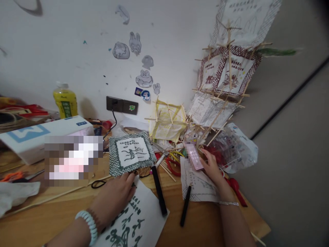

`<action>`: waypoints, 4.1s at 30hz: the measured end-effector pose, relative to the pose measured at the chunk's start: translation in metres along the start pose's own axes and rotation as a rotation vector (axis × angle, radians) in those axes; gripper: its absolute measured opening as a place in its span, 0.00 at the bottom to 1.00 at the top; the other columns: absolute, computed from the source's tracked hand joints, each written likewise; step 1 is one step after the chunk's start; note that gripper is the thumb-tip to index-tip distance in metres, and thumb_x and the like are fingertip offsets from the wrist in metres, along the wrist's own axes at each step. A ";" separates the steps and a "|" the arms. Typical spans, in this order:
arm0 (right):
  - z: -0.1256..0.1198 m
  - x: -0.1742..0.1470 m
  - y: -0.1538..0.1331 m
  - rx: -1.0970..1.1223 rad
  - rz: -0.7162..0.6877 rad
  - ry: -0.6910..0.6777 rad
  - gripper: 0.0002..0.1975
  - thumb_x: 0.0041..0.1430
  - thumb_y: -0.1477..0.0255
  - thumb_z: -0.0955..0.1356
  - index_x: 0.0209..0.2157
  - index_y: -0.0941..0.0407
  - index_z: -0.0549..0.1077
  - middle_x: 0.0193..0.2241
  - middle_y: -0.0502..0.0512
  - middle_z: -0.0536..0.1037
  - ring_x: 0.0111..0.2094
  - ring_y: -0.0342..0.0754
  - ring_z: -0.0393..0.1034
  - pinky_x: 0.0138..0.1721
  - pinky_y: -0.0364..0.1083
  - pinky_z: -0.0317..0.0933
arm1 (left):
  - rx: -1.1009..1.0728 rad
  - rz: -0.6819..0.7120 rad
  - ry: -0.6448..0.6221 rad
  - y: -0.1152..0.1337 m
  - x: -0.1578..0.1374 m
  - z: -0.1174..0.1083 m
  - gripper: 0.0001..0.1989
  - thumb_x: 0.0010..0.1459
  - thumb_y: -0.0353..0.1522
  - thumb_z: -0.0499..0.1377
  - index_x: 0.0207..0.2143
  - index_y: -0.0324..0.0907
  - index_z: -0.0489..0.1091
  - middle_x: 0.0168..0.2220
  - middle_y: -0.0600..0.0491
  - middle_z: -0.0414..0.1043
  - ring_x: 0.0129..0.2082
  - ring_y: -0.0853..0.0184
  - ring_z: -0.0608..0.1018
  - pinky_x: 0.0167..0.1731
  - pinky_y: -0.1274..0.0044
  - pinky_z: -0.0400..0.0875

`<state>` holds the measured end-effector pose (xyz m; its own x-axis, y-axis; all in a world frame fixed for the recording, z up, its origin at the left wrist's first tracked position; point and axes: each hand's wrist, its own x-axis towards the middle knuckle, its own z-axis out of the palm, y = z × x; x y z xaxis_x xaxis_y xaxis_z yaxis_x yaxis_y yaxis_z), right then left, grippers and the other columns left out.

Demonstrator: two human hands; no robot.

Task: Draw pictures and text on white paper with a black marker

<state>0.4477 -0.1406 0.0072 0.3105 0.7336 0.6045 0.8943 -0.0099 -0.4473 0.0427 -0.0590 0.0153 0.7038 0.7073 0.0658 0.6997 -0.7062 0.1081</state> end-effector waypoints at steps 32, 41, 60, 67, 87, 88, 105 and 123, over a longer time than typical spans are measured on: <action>0.010 -0.001 -0.022 -0.030 -0.089 -0.091 0.23 0.67 0.59 0.56 0.52 0.55 0.70 0.50 0.60 0.74 0.53 0.57 0.63 0.56 0.58 0.56 | -0.026 0.017 0.018 -0.001 -0.001 0.000 0.17 0.62 0.30 0.43 0.42 0.36 0.69 0.39 0.39 0.72 0.38 0.51 0.76 0.40 0.60 0.69; 0.013 -0.001 -0.015 -0.048 -0.016 -0.020 0.22 0.65 0.61 0.57 0.55 0.55 0.66 0.49 0.61 0.74 0.53 0.57 0.62 0.55 0.59 0.56 | -0.037 0.036 0.048 -0.002 0.000 0.002 0.16 0.61 0.30 0.44 0.42 0.37 0.69 0.38 0.40 0.72 0.38 0.51 0.76 0.39 0.61 0.69; 0.018 -0.002 -0.028 -0.031 -0.050 0.003 0.26 0.65 0.60 0.56 0.60 0.58 0.59 0.54 0.64 0.69 0.57 0.58 0.59 0.58 0.61 0.52 | -0.042 0.028 0.026 -0.002 -0.001 0.001 0.17 0.61 0.30 0.43 0.44 0.35 0.68 0.39 0.39 0.72 0.38 0.51 0.76 0.39 0.60 0.69; 0.017 -0.001 -0.030 -0.017 -0.069 -0.024 0.25 0.65 0.57 0.56 0.57 0.55 0.63 0.55 0.62 0.68 0.58 0.58 0.59 0.58 0.59 0.54 | -0.028 0.032 0.019 -0.002 0.000 0.003 0.17 0.61 0.30 0.43 0.44 0.35 0.68 0.40 0.38 0.71 0.39 0.51 0.75 0.40 0.60 0.68; 0.019 0.011 -0.038 -0.016 -0.117 -0.009 0.24 0.66 0.59 0.54 0.58 0.56 0.61 0.50 0.63 0.72 0.56 0.57 0.62 0.56 0.58 0.55 | -0.058 0.019 0.017 0.000 0.001 -0.001 0.17 0.61 0.31 0.43 0.43 0.35 0.69 0.38 0.39 0.72 0.38 0.50 0.76 0.39 0.60 0.69; 0.018 0.010 -0.039 -0.019 -0.115 -0.004 0.24 0.66 0.60 0.54 0.58 0.56 0.61 0.50 0.63 0.73 0.56 0.57 0.62 0.56 0.58 0.55 | -0.059 0.019 0.015 0.000 0.000 -0.001 0.17 0.61 0.30 0.43 0.42 0.36 0.69 0.38 0.39 0.73 0.38 0.50 0.76 0.39 0.60 0.69; 0.014 0.002 -0.021 -0.056 0.012 0.052 0.23 0.64 0.64 0.56 0.56 0.59 0.63 0.49 0.63 0.74 0.53 0.58 0.63 0.54 0.60 0.56 | -0.030 0.018 -0.003 0.000 0.000 -0.003 0.15 0.62 0.30 0.44 0.42 0.37 0.68 0.38 0.41 0.72 0.38 0.52 0.76 0.39 0.62 0.70; 0.015 0.002 -0.021 -0.029 -0.011 0.113 0.24 0.65 0.64 0.55 0.57 0.60 0.61 0.47 0.64 0.75 0.53 0.58 0.62 0.54 0.60 0.55 | -0.026 0.018 -0.007 0.000 -0.001 -0.002 0.15 0.62 0.30 0.45 0.43 0.36 0.68 0.39 0.41 0.72 0.39 0.51 0.76 0.40 0.61 0.69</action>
<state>0.4246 -0.1282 0.0081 0.3334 0.6526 0.6805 0.9063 -0.0228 -0.4221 0.0414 -0.0594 0.0176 0.7172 0.6942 0.0609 0.6836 -0.7178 0.1324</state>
